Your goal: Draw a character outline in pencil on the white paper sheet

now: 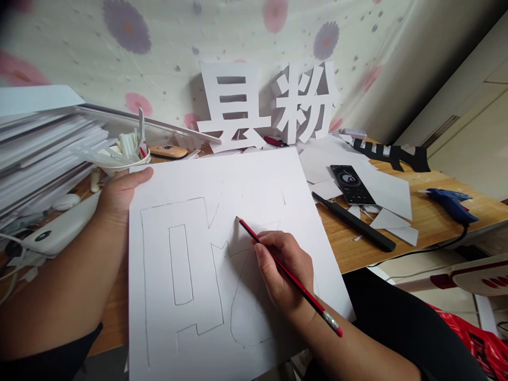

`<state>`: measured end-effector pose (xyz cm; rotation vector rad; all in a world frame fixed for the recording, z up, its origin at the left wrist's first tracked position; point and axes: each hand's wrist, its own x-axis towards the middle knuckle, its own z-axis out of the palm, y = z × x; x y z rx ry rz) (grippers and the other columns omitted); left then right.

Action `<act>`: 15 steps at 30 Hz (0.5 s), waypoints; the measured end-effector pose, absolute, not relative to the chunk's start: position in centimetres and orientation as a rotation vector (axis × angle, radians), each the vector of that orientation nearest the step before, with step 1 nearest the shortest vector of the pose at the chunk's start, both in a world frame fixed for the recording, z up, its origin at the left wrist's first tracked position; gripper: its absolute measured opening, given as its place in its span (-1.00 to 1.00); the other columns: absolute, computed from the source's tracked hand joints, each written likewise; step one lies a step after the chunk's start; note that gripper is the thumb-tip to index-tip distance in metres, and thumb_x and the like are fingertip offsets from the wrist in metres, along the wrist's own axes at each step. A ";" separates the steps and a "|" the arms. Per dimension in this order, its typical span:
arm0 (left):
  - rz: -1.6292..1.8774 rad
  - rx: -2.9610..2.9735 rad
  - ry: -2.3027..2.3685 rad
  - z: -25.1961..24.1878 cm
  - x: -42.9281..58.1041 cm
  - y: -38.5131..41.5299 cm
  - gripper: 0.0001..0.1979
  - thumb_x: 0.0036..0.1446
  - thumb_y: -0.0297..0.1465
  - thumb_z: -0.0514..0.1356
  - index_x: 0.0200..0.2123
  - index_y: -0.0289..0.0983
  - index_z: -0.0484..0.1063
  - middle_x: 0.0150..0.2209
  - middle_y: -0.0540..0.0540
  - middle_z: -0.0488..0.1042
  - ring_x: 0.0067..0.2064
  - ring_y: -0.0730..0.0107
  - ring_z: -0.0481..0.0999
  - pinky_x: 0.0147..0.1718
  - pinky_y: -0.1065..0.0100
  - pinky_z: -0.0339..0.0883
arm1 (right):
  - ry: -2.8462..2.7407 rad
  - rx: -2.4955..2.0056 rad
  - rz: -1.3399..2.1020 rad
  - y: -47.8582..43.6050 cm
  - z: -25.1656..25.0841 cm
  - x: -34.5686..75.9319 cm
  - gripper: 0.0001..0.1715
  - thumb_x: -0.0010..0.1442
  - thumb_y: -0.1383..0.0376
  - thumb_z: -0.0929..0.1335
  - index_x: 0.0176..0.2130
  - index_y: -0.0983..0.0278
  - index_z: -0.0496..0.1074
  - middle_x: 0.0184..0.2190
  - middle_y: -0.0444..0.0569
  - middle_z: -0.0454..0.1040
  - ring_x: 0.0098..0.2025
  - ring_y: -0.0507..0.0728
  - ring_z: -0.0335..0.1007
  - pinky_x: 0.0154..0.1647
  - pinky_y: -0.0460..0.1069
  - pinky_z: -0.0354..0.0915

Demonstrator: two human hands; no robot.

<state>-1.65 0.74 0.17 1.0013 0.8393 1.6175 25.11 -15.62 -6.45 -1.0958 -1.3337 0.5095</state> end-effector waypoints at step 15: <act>1.677 1.072 0.833 0.3 -1.1 0.4 -0.40 -0.19 -0.58 0.33 0.03 -0.37 0.46 -0.12 -0.09 0.64 0.03 -0.04 0.58 0.02 -0.03 0.47 | -1.251 -1.121 0.478 -15.6 -6.3 25.7 -0.94 0.26 0.33 0.40 -0.22 0.14 0.47 -0.31 -0.12 0.58 -0.32 0.06 0.56 -0.31 -0.06 0.47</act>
